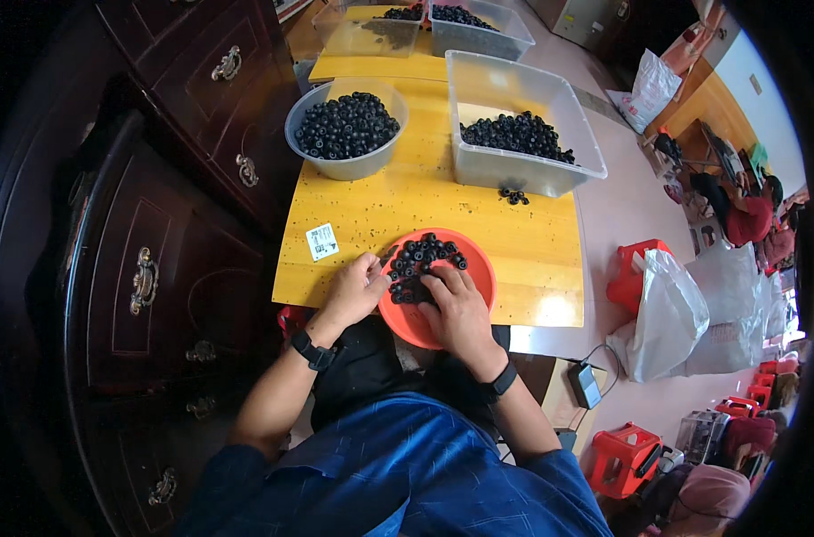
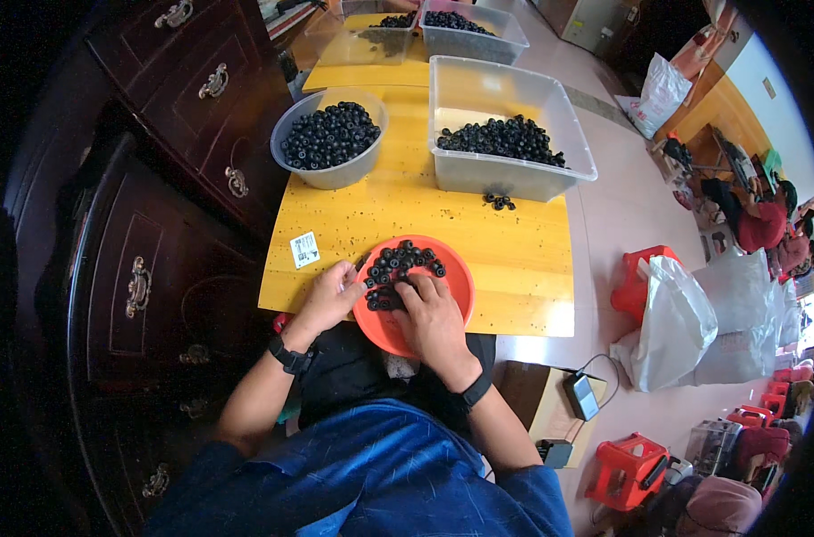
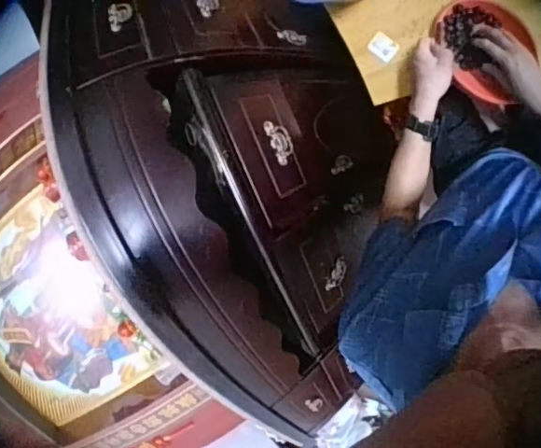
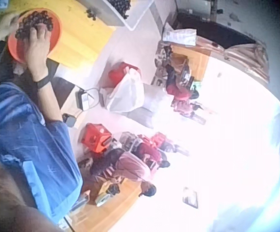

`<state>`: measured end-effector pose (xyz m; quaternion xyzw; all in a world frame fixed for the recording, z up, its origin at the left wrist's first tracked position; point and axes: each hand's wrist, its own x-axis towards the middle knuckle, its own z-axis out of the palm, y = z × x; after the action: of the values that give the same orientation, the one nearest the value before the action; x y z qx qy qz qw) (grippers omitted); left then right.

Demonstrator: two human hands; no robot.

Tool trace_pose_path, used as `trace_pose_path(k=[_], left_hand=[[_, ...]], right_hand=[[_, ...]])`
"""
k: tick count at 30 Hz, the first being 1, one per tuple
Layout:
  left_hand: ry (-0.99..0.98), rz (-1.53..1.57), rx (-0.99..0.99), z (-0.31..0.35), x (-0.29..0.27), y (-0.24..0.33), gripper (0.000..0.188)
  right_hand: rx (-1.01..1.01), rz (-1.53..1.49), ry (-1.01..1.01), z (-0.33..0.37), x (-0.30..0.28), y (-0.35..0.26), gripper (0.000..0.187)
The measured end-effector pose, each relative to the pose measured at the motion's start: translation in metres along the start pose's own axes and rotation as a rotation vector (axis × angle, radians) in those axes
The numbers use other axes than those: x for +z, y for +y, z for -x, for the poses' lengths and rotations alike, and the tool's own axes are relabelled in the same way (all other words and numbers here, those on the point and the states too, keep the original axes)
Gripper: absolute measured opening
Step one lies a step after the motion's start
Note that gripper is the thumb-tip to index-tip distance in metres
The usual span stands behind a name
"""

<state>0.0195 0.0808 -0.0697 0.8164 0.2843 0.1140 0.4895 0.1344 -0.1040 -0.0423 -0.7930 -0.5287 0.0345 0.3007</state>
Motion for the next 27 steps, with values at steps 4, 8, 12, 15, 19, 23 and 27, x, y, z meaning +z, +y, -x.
trace_pose_path(k=[4, 8, 12, 15, 19, 23, 27], left_hand=[[-0.026, -0.032, -0.046, -0.002, 0.001, 0.001, 0.021], [-0.01, 0.005, -0.003, -0.004, 0.005, -0.008, 0.02], [0.007, 0.083, 0.025, -0.01, 0.009, -0.019, 0.021], [0.029, 0.149, 0.04, -0.011, 0.012, -0.023, 0.021], [-0.036, 0.098, -0.004, -0.014, 0.011, -0.026, 0.016], [0.02, 0.17, 0.056, -0.016, 0.015, -0.036, 0.023], [-0.007, 0.121, 0.003, -0.017, 0.013, -0.03, 0.023]], right_hand=[[-0.022, -0.005, -0.046, 0.019, -0.002, 0.001, 0.046], [-0.048, 0.113, 0.046, 0.021, -0.006, -0.006, 0.046], [0.024, 0.104, 0.025, 0.023, -0.006, 0.0, 0.046], [0.043, 0.064, 0.064, 0.029, -0.003, 0.007, 0.039], [0.039, 0.029, 0.077, 0.03, -0.001, 0.011, 0.033], [0.018, -0.002, 0.115, 0.024, -0.007, 0.01, 0.028], [0.063, -0.056, 0.187, 0.003, -0.008, 0.026, 0.014]])
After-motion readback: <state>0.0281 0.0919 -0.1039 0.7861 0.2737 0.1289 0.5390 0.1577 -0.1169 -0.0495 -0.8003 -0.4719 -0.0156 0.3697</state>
